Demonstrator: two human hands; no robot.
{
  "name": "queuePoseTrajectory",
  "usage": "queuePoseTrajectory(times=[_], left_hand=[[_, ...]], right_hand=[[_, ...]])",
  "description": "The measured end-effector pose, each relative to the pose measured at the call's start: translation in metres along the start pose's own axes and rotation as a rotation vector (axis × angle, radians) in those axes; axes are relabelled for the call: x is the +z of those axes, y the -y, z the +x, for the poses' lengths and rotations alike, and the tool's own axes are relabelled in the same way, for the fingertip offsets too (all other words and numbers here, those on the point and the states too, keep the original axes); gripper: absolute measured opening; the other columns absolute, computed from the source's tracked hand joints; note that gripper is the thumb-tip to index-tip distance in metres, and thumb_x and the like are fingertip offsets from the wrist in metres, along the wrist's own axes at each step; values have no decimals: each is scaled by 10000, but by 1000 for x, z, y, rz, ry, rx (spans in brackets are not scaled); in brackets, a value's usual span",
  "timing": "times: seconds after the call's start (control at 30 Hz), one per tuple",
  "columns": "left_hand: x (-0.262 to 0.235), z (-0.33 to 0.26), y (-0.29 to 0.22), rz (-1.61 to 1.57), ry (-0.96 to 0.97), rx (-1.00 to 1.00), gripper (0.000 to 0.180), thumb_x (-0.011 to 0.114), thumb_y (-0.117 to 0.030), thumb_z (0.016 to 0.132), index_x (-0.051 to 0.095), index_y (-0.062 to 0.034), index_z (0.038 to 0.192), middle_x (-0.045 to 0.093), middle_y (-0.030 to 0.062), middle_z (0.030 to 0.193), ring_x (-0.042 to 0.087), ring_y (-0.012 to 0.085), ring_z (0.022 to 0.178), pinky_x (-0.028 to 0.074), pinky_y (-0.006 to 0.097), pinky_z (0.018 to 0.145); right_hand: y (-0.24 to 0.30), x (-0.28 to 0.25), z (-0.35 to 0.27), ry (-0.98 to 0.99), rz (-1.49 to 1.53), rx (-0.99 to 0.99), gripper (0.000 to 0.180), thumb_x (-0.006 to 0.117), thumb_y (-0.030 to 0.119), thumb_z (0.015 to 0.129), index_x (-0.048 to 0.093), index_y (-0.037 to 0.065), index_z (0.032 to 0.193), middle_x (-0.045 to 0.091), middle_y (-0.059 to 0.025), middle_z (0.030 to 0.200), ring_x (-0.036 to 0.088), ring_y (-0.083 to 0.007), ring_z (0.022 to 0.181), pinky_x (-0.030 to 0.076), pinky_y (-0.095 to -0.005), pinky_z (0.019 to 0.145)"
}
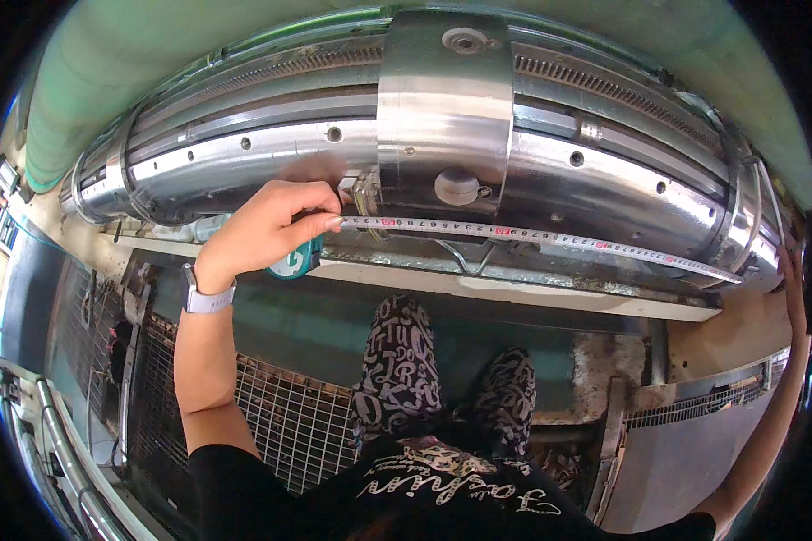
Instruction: The person measures a large cylindrical metal component using a tape measure and a pen. They mark specific points on the component and use a hex key to adjust a bolt on the machinery.
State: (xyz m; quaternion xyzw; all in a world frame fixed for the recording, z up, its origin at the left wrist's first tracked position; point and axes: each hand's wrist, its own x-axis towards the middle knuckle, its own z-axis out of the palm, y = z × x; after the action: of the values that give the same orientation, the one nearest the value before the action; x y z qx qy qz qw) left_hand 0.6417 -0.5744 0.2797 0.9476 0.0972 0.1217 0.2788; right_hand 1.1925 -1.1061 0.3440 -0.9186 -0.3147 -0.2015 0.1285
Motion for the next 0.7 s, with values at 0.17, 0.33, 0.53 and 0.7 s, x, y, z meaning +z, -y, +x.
queuePoseTrajectory(times=[0.17,0.33,0.53,0.7], left_hand=[[2,3,-3,-27,-10,-6,82,554,-67,844,532,8,821,587,72,760,553,147,690,433,266,638],[1,5,0,-43,7,-8,36,547,-27,834,525,-1,822,577,69,761,559,134,698,429,258,625],[1,3,-8,7,-51,14,62,566,-50,819,528,-1,824,559,82,721,549,188,653,429,300,619],[8,7,-6,-32,-88,42,49,549,-11,784,512,19,774,584,96,688,607,181,651,444,279,598]], right_hand=[[3,15,62,-252,-442,-111,303,476,257,890,525,63,1117,588,-225,988,568,-367,919,447,-412,773],[58,10,66,-266,-536,-80,297,466,212,876,515,78,1136,560,-223,1079,562,-370,944,458,-439,765],[56,23,44,-358,-323,-147,315,475,55,801,513,57,1114,572,-161,1107,547,-322,1020,464,-396,836],[75,29,37,-588,-365,-220,243,449,39,799,521,54,1030,573,-157,1048,559,-323,972,476,-403,796]])
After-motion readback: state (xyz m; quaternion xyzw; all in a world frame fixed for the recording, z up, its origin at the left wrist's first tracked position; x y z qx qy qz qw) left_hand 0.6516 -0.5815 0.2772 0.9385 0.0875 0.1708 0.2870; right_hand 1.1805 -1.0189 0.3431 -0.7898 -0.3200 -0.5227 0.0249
